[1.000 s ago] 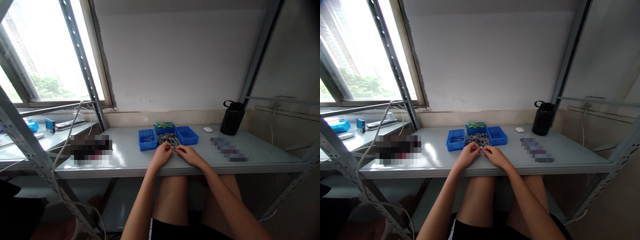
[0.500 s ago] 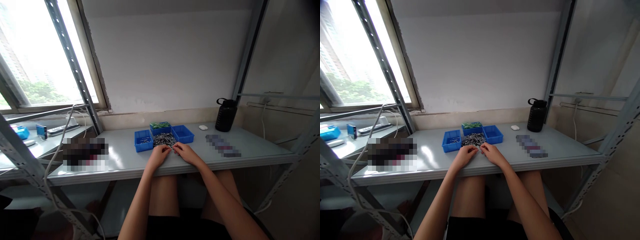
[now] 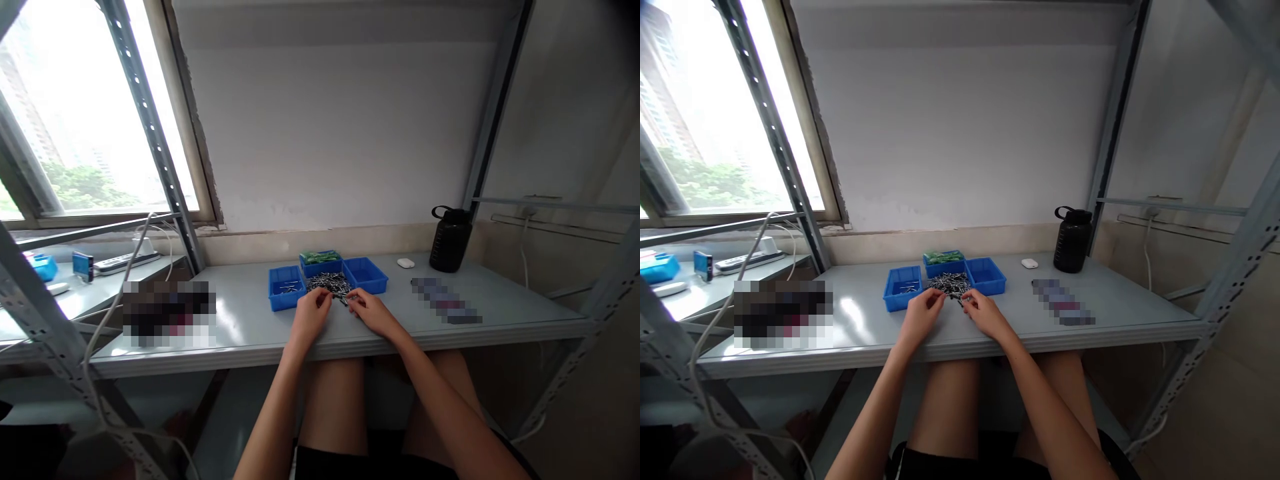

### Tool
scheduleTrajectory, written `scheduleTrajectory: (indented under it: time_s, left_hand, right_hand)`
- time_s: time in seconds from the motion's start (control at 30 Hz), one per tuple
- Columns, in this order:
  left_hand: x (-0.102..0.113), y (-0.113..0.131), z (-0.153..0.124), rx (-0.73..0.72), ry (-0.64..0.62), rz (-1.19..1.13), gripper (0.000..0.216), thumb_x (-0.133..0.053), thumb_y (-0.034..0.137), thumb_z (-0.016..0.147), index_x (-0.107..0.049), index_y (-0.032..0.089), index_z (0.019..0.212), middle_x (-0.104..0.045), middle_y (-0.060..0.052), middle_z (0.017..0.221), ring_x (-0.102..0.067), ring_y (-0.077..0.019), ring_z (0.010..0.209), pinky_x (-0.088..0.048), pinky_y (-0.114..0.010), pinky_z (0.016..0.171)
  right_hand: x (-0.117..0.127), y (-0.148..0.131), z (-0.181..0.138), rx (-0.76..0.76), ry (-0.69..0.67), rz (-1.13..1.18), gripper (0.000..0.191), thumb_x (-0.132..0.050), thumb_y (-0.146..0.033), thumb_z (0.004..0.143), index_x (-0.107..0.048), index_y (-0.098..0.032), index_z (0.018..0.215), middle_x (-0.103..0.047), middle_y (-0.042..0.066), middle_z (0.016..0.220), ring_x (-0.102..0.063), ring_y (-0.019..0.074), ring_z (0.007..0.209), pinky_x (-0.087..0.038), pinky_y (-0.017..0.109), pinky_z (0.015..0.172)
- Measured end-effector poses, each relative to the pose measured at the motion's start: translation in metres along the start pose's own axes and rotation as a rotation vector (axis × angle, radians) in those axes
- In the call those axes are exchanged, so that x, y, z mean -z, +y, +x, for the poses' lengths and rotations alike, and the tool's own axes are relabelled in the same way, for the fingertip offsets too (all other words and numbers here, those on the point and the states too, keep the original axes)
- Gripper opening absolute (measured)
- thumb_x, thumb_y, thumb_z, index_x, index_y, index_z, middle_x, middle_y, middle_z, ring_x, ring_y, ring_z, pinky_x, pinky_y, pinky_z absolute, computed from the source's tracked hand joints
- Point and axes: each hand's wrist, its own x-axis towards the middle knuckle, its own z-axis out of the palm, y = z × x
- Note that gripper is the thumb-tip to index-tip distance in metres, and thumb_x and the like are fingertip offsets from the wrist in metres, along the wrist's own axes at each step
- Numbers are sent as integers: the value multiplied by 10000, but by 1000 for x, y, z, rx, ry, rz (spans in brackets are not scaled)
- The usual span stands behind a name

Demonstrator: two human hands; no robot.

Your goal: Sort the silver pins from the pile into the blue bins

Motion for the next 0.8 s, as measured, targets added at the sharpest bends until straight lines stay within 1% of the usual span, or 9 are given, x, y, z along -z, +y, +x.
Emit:
scheduleTrajectory:
  time_s: [0.07, 0.17, 0.27, 0.37, 0.43, 0.5, 0.57, 0.67, 0.8]
  left_hand:
    - [17, -6, 7, 37, 100, 90, 184, -505, 252, 924, -671, 172, 920, -712, -61, 914, -653, -196, 831, -499, -307, 763]
    - [46, -18, 21, 85, 228, 233, 241, -453, 256, 918, -667, 164, 979, -679, -133, 1008, -605, -293, 976, -455, -406, 866]
    - [57, -23, 30, 71, 257, 330, 292, -438, 260, 909, -642, 133, 1075, -608, -200, 1140, -499, -374, 1136, -396, -495, 937]
    - [38, -17, 26, -24, 128, 345, 269, -438, 265, 923, -637, 184, 1085, -624, -140, 1131, -564, -306, 1059, -445, -408, 888]
    - [17, -10, 19, -92, -13, 335, 200, -479, 252, 916, -665, 206, 973, -669, -81, 989, -627, -239, 901, -480, -336, 805]
    - [-4, -5, 12, -123, -109, 331, 155, -520, 221, 906, -669, 178, 891, -677, -68, 911, -636, -213, 856, -492, -331, 790]
    - [-17, -3, 8, -126, -153, 333, 137, -554, 236, 914, -650, 139, 905, -666, -62, 936, -627, -203, 908, -495, -381, 839]
    - [-23, -5, 5, -110, -181, 323, 177, -558, 284, 933, -635, 134, 985, -649, -67, 1040, -614, -204, 981, -493, -427, 885]
    - [-20, -7, 1, -93, -208, 289, 195, -561, 292, 933, -633, 143, 1036, -639, -77, 1104, -608, -213, 1022, -495, -438, 903]
  right_hand:
    - [0, -2, 1, -3, -8, -42, 271, -504, -369, 967, -588, -139, 1084, -648, 20, 863, -634, 150, 743, -525, 344, 728]
    - [3, -6, 4, 12, -46, -127, 237, -537, -347, 954, -610, -148, 1058, -654, 39, 948, -638, 161, 825, -531, 357, 767]
    - [6, -10, 10, 14, -94, -221, 214, -557, -328, 945, -621, -154, 1051, -652, 52, 1015, -637, 166, 864, -537, 364, 784]
    - [3, -13, 18, -11, -77, -319, 236, -563, -322, 942, -604, -160, 1109, -636, 65, 1083, -635, 182, 912, -537, 379, 804]
    - [-2, -14, 22, -29, -41, -381, 263, -569, -319, 938, -589, -163, 1149, -620, 74, 1134, -626, 201, 968, -530, 401, 833]
    - [-7, -13, 24, -41, -23, -430, 264, -568, -316, 940, -589, -163, 1153, -614, 79, 1155, -621, 207, 990, -525, 412, 848]
    - [-11, -12, 24, -41, -22, -459, 250, -562, -312, 943, -597, -164, 1142, -616, 79, 1158, -621, 205, 993, -525, 413, 855]
    - [-11, -9, 21, -23, -28, -466, 230, -555, -305, 948, -605, -173, 1129, -615, 78, 1166, -618, 201, 1002, -521, 408, 864]
    - [-11, -6, 11, 22, -36, -430, 224, -555, -305, 948, -609, -163, 1113, -624, 75, 1141, -621, 198, 986, -523, 408, 857]
